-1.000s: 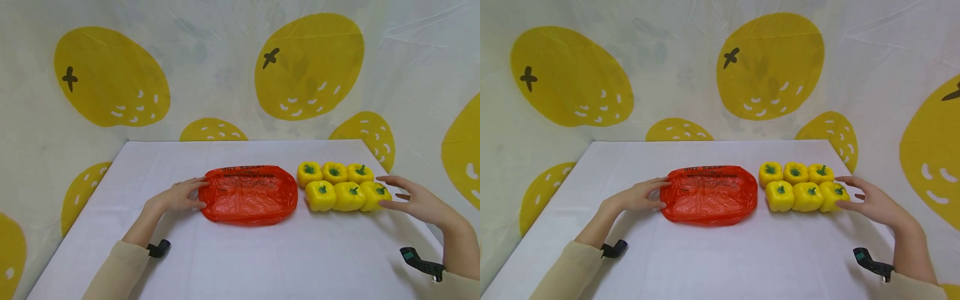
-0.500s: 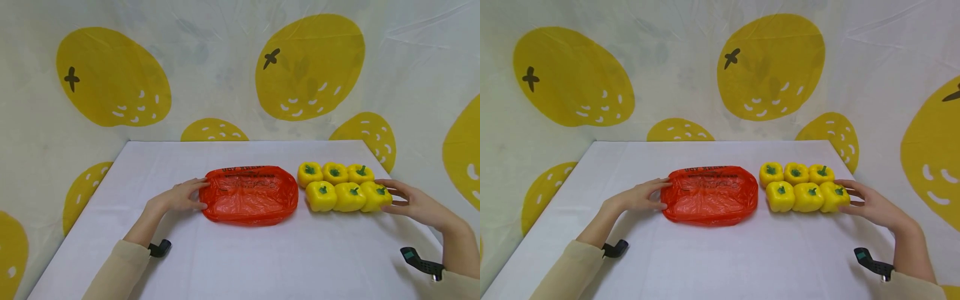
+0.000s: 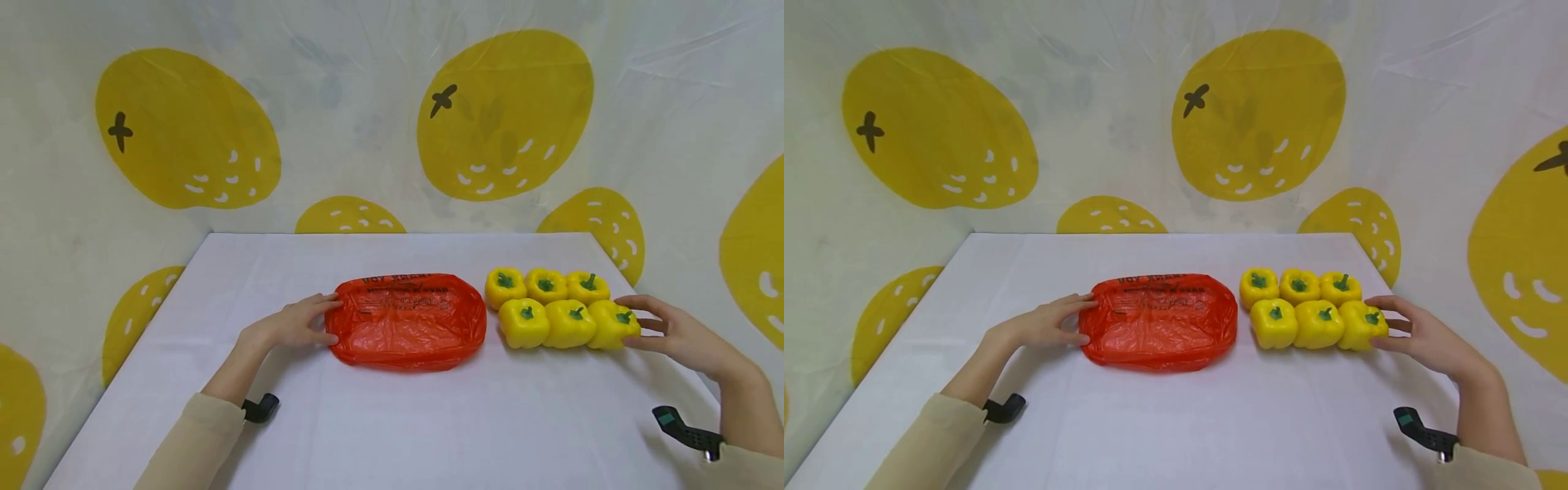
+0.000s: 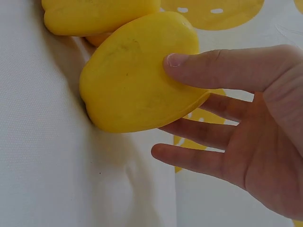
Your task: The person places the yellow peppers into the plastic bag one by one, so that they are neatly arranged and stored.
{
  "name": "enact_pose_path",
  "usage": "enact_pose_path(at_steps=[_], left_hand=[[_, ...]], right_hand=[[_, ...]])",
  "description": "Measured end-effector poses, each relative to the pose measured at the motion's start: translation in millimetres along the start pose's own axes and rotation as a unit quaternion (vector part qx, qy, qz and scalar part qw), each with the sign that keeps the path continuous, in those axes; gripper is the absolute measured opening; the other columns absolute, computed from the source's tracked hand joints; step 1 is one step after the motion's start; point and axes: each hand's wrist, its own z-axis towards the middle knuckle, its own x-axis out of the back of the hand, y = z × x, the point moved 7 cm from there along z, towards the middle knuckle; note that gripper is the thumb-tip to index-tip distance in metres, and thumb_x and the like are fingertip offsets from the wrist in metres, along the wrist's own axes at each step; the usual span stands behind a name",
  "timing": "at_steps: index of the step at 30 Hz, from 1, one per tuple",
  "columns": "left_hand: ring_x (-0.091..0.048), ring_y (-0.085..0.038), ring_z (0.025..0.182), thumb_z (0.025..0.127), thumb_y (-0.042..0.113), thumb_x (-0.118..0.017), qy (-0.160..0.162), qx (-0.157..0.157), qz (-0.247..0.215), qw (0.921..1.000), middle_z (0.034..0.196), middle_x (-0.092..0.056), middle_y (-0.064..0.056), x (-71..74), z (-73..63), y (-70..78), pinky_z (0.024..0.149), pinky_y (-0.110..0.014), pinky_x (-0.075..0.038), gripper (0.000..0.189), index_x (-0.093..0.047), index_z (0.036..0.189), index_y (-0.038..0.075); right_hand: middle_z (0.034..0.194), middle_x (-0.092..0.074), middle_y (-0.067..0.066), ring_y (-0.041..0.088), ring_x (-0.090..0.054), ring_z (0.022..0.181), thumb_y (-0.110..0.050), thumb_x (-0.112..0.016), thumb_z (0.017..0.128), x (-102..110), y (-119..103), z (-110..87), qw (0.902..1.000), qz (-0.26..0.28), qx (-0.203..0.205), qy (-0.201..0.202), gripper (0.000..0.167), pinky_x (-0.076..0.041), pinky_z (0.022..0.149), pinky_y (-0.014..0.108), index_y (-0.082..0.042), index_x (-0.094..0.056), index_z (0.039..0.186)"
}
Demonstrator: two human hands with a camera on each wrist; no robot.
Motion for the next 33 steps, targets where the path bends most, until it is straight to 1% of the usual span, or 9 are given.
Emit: enact_pose_path(at_steps=[4,12,22,23,25,28,30,31,33], left_hand=[[-0.022,-0.04,0.152,0.088,0.047,-0.077,-0.003,-0.001,0.005,1.0,0.165,-0.033,-0.012,-1.9,-0.7,0.3,0.112,-0.075,-0.021,0.083,-0.043,0.158,0.017],[-0.02,-0.038,0.153,0.087,0.046,-0.078,-0.003,-0.001,0.008,1.0,0.164,-0.034,-0.012,-2.2,-1.9,2.0,0.113,-0.075,-0.022,0.085,-0.041,0.159,0.018],[-0.02,-0.037,0.153,0.087,0.046,-0.078,-0.002,0.003,0.013,0.9999,0.164,-0.034,-0.011,-3.4,-1.5,0.7,0.113,-0.074,-0.022,0.086,-0.041,0.159,0.018],[-0.02,-0.037,0.153,0.087,0.046,-0.078,-0.002,0.002,0.013,0.9999,0.164,-0.034,-0.011,-3.5,-1.6,0.8,0.113,-0.074,-0.022,0.086,-0.041,0.159,0.018],[-0.02,-0.037,0.153,0.087,0.046,-0.078,-0.002,0.001,0.013,0.9999,0.164,-0.034,-0.011,-3.4,-1.7,1.1,0.113,-0.074,-0.021,0.086,-0.041,0.159,0.018],[-0.019,-0.037,0.153,0.088,0.046,-0.077,-0.003,-0.001,0.014,0.9999,0.164,-0.034,-0.011,-3.0,-2.0,1.9,0.114,-0.074,-0.02,0.085,-0.04,0.159,0.018],[-0.019,-0.037,0.154,0.088,0.047,-0.077,-0.003,-0.001,0.015,0.9999,0.164,-0.034,-0.01,-2.5,-2.1,2.1,0.114,-0.074,-0.019,0.085,-0.04,0.159,0.018],[-0.019,-0.037,0.154,0.088,0.047,-0.077,-0.002,0.0,0.017,0.9999,0.164,-0.034,-0.01,-2.3,-2.0,2.2,0.114,-0.074,-0.019,0.085,-0.04,0.159,0.018],[-0.018,-0.037,0.154,0.088,0.046,-0.077,-0.002,0.0,0.017,0.9999,0.165,-0.033,-0.01,-2.5,-1.4,1.9,0.114,-0.074,-0.019,0.085,-0.039,0.16,0.018]], right_hand=[[0.156,-0.026,0.036,0.064,-0.038,0.126,-0.021,-0.072,0.098,-2.0,-0.6,-0.8,0.9999,0.003,-0.012,-0.006,0.073,-0.034,0.09,0.084,0.005,-0.031,0.153],[0.155,-0.027,0.037,0.063,-0.04,0.124,-0.024,-0.073,0.097,1.1,-1.0,-3.7,0.9996,-0.017,-0.019,-0.011,0.078,-0.037,0.091,0.082,0.006,-0.03,0.154],[0.15,-0.033,0.039,0.064,-0.041,0.121,-0.02,-0.078,0.093,10.6,-2.1,-7.1,0.999,-0.042,-0.01,0.011,0.081,-0.039,0.092,0.079,0.011,-0.03,0.151],[0.15,-0.034,0.038,0.063,-0.042,0.121,-0.02,-0.078,0.093,12.0,-1.8,-7.6,0.9988,-0.045,-0.008,0.016,0.081,-0.046,0.093,0.072,0.011,-0.031,0.151],[0.148,-0.039,0.031,0.059,-0.044,0.119,-0.019,-0.08,0.092,15.4,-1.6,-8.3,0.9983,-0.05,0.002,0.029,0.079,-0.056,0.094,0.047,0.01,-0.035,0.15],[0.143,-0.042,0.026,0.056,-0.044,0.117,-0.019,-0.081,0.091,20.4,-1.2,-8.6,0.9974,-0.055,0.009,0.046,0.077,-0.048,0.079,0.012,0.008,-0.037,0.149],[0.144,-0.041,0.027,0.056,-0.043,0.117,-0.017,-0.081,0.091,23.2,-2.2,-8.0,0.9971,-0.056,0.013,0.049,0.077,-0.046,0.074,0.009,0.009,-0.037,0.149],[0.145,-0.04,0.029,0.057,-0.042,0.117,-0.017,-0.08,0.091,24.0,-2.9,-7.6,0.9973,-0.055,0.012,0.047,0.077,-0.051,0.074,0.015,0.009,-0.036,0.149],[0.145,-0.037,0.034,0.058,-0.041,0.118,-0.016,-0.079,0.092,26.4,-4.3,-7.0,0.997,-0.058,0.011,0.049,0.076,-0.052,0.074,0.015,0.009,-0.035,0.149]])
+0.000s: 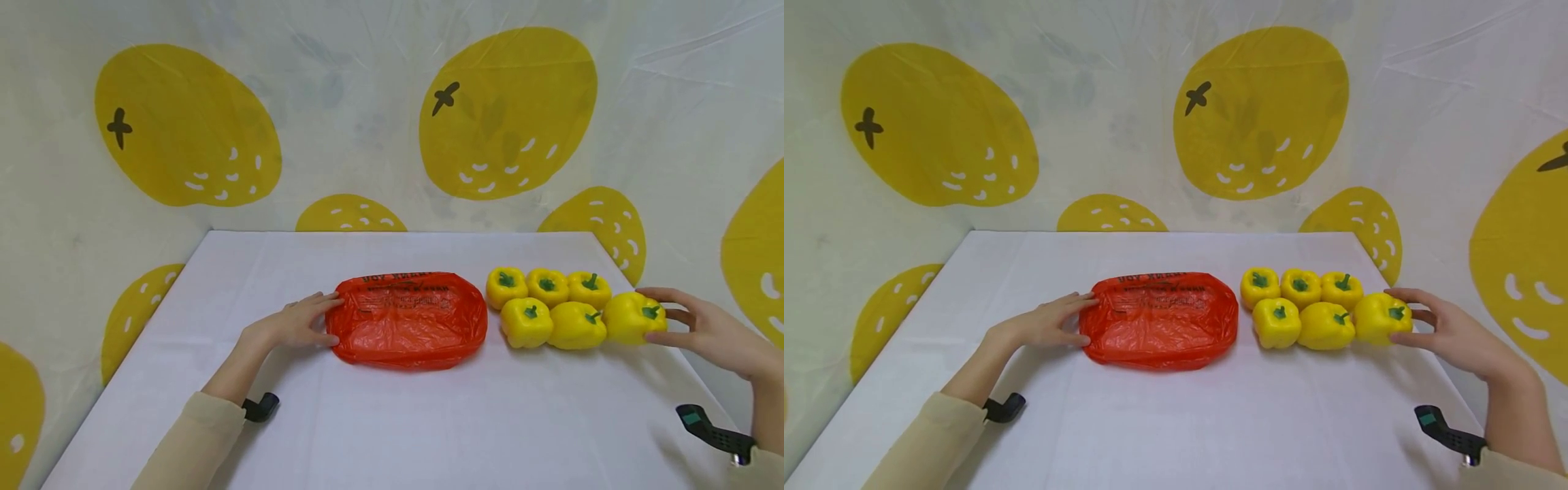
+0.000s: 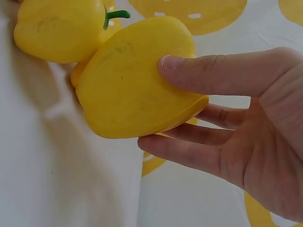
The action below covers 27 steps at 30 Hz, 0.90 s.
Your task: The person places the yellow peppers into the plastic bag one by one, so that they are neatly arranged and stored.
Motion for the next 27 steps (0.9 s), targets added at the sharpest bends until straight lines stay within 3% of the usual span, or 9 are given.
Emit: enact_pose_path(at_steps=[1,2,7,10,13,15,18,20,27], left_hand=[[-0.018,-0.037,0.154,0.088,0.046,-0.077,0.0,0.001,-0.001,1.0,0.165,-0.033,-0.01,-0.1,0.2,0.0,0.114,-0.074,-0.019,0.085,-0.04,0.16,0.018],[-0.018,-0.037,0.154,0.088,0.046,-0.077,0.0,0.002,-0.001,1.0,0.165,-0.034,-0.01,-0.3,0.5,-0.2,0.114,-0.074,-0.019,0.086,-0.04,0.16,0.018],[-0.018,-0.038,0.154,0.088,0.046,-0.077,-0.002,-0.001,0.0,1.0,0.165,-0.033,-0.011,-0.8,1.4,0.5,0.114,-0.074,-0.019,0.085,-0.039,0.16,0.017],[-0.017,-0.038,0.154,0.089,0.046,-0.077,-0.002,-0.002,0.002,1.0,0.165,-0.033,-0.011,-1.1,1.9,0.2,0.114,-0.074,-0.018,0.085,-0.039,0.16,0.017],[-0.018,-0.037,0.154,0.089,0.046,-0.076,-0.001,-0.002,0.003,1.0,0.165,-0.033,-0.01,-1.6,2.1,-0.8,0.115,-0.073,-0.018,0.085,-0.039,0.16,0.017],[-0.018,-0.037,0.154,0.089,0.047,-0.076,0.0,-0.001,0.003,1.0,0.165,-0.033,-0.009,-2.0,1.8,-1.3,0.115,-0.073,-0.018,0.086,-0.039,0.16,0.018],[-0.018,-0.037,0.154,0.089,0.047,-0.076,0.0,-0.004,0.005,1.0,0.165,-0.033,-0.009,-2.1,1.1,-1.1,0.115,-0.073,-0.019,0.086,-0.039,0.16,0.018],[-0.017,-0.037,0.154,0.089,0.046,-0.076,-0.001,-0.005,0.005,1.0,0.165,-0.033,-0.009,-2.1,1.0,-0.7,0.115,-0.073,-0.019,0.086,-0.038,0.16,0.017],[-0.017,-0.038,0.154,0.089,0.046,-0.077,0.0,-0.002,0.007,1.0,0.165,-0.033,-0.01,-1.3,3.1,-0.4,0.114,-0.074,-0.019,0.086,-0.039,0.16,0.018]], right_hand=[[0.145,-0.037,0.035,0.058,-0.041,0.118,-0.016,-0.079,0.092,1.0,-1.1,0.2,1.0,-0.003,-0.002,0.002,0.076,-0.052,0.074,0.015,0.009,-0.035,0.149],[0.146,-0.036,0.037,0.058,-0.039,0.118,-0.015,-0.078,0.093,2.1,-2.4,0.1,1.0,-0.003,-0.001,0.004,0.076,-0.056,0.081,0.025,0.01,-0.034,0.149],[0.146,-0.035,0.037,0.053,-0.036,0.119,-0.009,-0.077,0.094,10.2,-8.5,1.1,0.9996,-0.008,0.007,0.026,0.074,-0.044,0.086,0.005,0.011,-0.033,0.15],[0.146,-0.034,0.038,0.055,-0.035,0.119,-0.006,-0.076,0.094,14.7,-12.2,3.6,0.9997,-0.004,0.006,0.025,0.074,-0.035,0.071,-0.001,0.013,-0.031,0.15],[0.146,-0.031,0.041,0.061,-0.034,0.117,-0.005,-0.075,0.094,17.5,-15.2,5.4,0.9999,0.0,0.0,0.016,0.075,-0.051,0.071,0.011,0.015,-0.029,0.149],[0.146,-0.03,0.042,0.063,-0.034,0.116,-0.004,-0.075,0.094,18.9,-16.6,6.1,0.9999,0.001,-0.003,0.013,0.075,-0.052,0.068,0.014,0.016,-0.028,0.149],[0.146,-0.029,0.043,0.064,-0.034,0.115,-0.003,-0.074,0.094,20.4,-17.8,6.6,0.9999,0.002,-0.005,0.011,0.075,-0.051,0.067,0.013,0.017,-0.027,0.148],[0.146,-0.028,0.043,0.065,-0.034,0.114,-0.003,-0.074,0.094,21.1,-17.8,7.0,0.9999,0.005,-0.004,0.01,0.075,-0.042,0.065,0.006,0.017,-0.027,0.148],[0.146,-0.028,0.042,0.064,-0.034,0.115,-0.003,-0.074,0.095,22.8,-20.3,6.9,0.9999,0.003,-0.004,0.015,0.075,-0.042,0.065,0.005,0.016,-0.026,0.149]])
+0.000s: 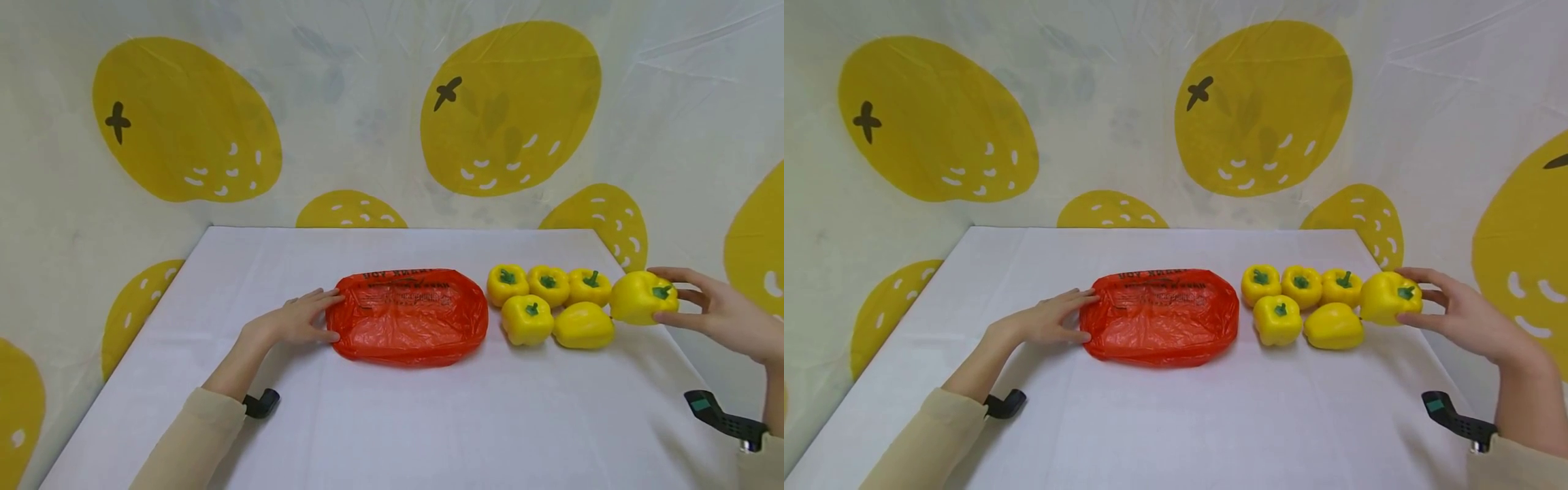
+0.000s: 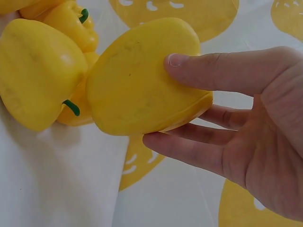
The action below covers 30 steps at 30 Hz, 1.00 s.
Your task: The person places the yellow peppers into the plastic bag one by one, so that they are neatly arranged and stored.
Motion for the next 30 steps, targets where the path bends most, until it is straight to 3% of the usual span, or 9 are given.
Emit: enact_pose_path(at_steps=[13,26,30], left_hand=[[-0.017,-0.04,0.153,0.09,0.046,-0.076,-0.001,-0.013,0.003,0.9999,0.165,-0.033,-0.012,1.2,-0.1,-0.1,0.113,-0.075,-0.019,0.085,-0.039,0.16,0.015],[-0.017,-0.04,0.153,0.089,0.046,-0.076,0.001,-0.017,-0.003,0.9998,0.164,-0.034,-0.012,0.4,0.0,0.4,0.113,-0.075,-0.02,0.086,-0.039,0.159,0.015],[-0.017,-0.042,0.153,0.09,0.046,-0.075,0.002,-0.027,-0.001,0.9996,0.165,-0.032,-0.013,1.7,-1.7,2.9,0.112,-0.076,-0.02,0.085,-0.039,0.159,0.012]], right_hand=[[0.147,-0.028,0.043,0.064,-0.033,0.117,0.001,-0.073,0.093,2.5,-27.9,7.4,0.9998,-0.002,0.022,0.002,0.072,-0.034,0.068,-0.003,0.016,-0.029,0.148],[0.149,-0.035,0.033,0.059,-0.035,0.122,-0.001,-0.075,0.093,4.4,-63.8,24.3,0.9974,0.014,0.071,-0.006,0.07,-0.04,0.075,0.0,0.009,-0.035,0.15],[0.152,-0.034,0.031,0.061,-0.035,0.125,-0.004,-0.075,0.094,0.8,-76.1,30.7,0.9977,0.016,0.063,-0.022,0.071,-0.042,0.074,0.005,0.005,-0.035,0.152]])
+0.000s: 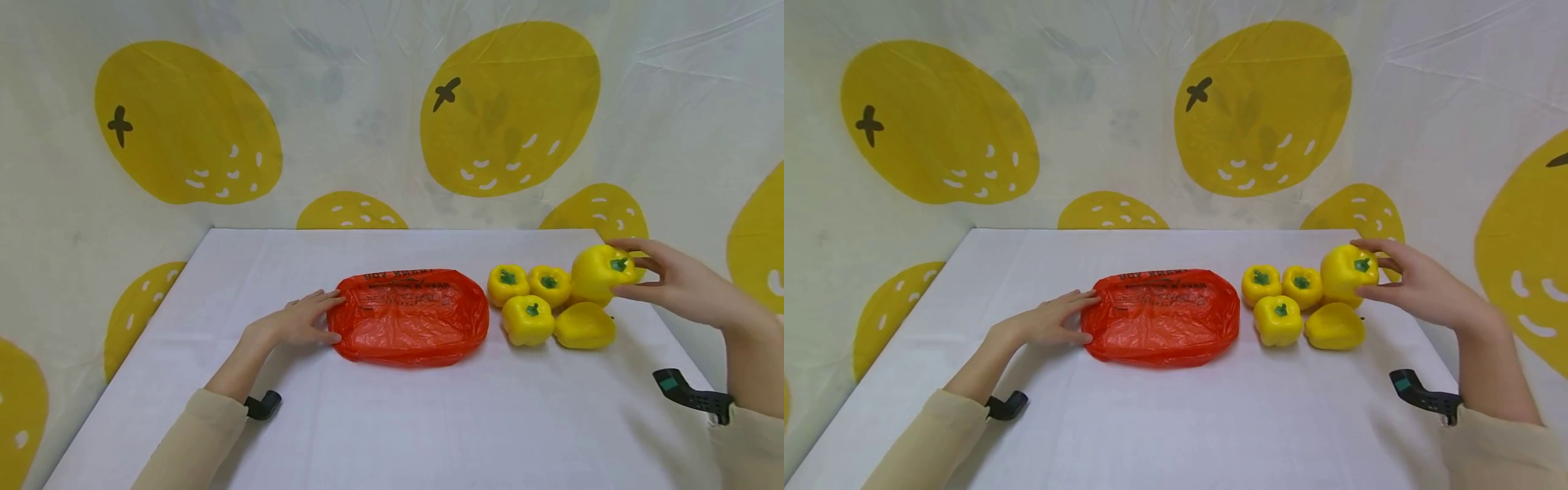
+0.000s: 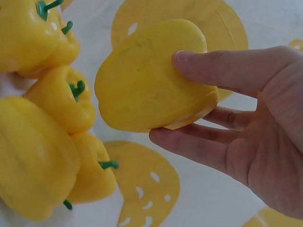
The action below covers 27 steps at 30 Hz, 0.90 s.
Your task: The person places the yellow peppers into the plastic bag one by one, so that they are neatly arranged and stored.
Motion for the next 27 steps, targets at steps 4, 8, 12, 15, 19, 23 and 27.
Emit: enact_pose_path(at_steps=[4,8,12,15,19,23,27], left_hand=[[-0.017,-0.042,0.153,0.09,0.047,-0.075,-0.004,0.004,0.0,1.0,0.165,-0.031,-0.013,-0.4,-1.5,0.4,0.112,-0.076,-0.019,0.085,-0.038,0.16,0.013],[-0.016,-0.042,0.153,0.09,0.047,-0.075,-0.005,0.005,0.001,1.0,0.165,-0.031,-0.013,0.3,-1.7,1.1,0.112,-0.077,-0.019,0.086,-0.038,0.16,0.013],[-0.016,-0.042,0.153,0.09,0.047,-0.074,-0.007,0.005,0.003,1.0,0.165,-0.031,-0.012,0.3,-1.1,1.4,0.112,-0.077,-0.019,0.086,-0.038,0.16,0.013],[-0.016,-0.042,0.153,0.09,0.048,-0.074,-0.009,0.005,0.003,0.9999,0.166,-0.03,-0.012,0.5,-1.5,1.7,0.112,-0.077,-0.019,0.086,-0.037,0.16,0.013],[-0.015,-0.042,0.153,0.09,0.048,-0.075,-0.011,0.005,0.002,0.9999,0.166,-0.029,-0.012,0.4,-1.5,2.3,0.112,-0.077,-0.018,0.088,-0.037,0.16,0.012],[-0.015,-0.042,0.154,0.089,0.048,-0.075,-0.011,0.006,0.006,0.9999,0.166,-0.029,-0.012,-0.1,-1.6,3.1,0.113,-0.076,-0.018,0.089,-0.036,0.16,0.012],[-0.015,-0.042,0.154,0.089,0.048,-0.075,-0.01,0.009,0.006,0.9999,0.167,-0.028,-0.012,-0.6,-1.9,3.0,0.113,-0.076,-0.017,0.089,-0.036,0.161,0.013]], right_hand=[[0.154,-0.035,0.027,0.059,-0.038,0.127,-0.006,-0.077,0.092,-2.8,-11.0,7.4,1.0,-0.005,0.003,-0.001,0.073,-0.04,0.076,0.004,0.001,-0.038,0.153],[0.156,-0.036,0.025,0.058,-0.038,0.129,-0.007,-0.078,0.092,-4.4,-21.5,14.5,0.9998,0.002,0.022,0.004,0.073,-0.037,0.079,0.0,-0.002,-0.039,0.153],[0.155,-0.037,0.023,0.057,-0.038,0.131,-0.004,-0.077,0.092,-8.9,-31.6,23.1,0.9988,0.026,0.041,0.002,0.071,-0.043,0.079,0.002,-0.002,-0.04,0.152],[0.151,-0.041,0.02,0.055,-0.04,0.131,-0.003,-0.077,0.092,-14.3,-40.4,31.0,0.9978,0.034,0.057,0.001,0.068,-0.045,0.08,0.004,-0.001,-0.042,0.15],[0.147,-0.047,0.017,0.052,-0.045,0.13,-0.005,-0.079,0.09,-22.0,-51.5,41.4,0.9968,0.027,0.075,0.002,0.066,-0.044,0.083,0.004,-0.001,-0.046,0.147],[0.147,-0.048,0.017,0.049,-0.047,0.13,-0.008,-0.08,0.091,-29.1,-60.7,50.4,0.9964,0.018,0.082,-0.005,0.065,-0.055,0.089,0.022,-0.002,-0.047,0.147],[0.15,-0.047,0.016,0.047,-0.046,0.133,-0.011,-0.079,0.091,-36.6,-70.5,59.0,0.9965,0.01,0.082,-0.014,0.067,-0.053,0.094,0.054,-0.004,-0.046,0.149]])
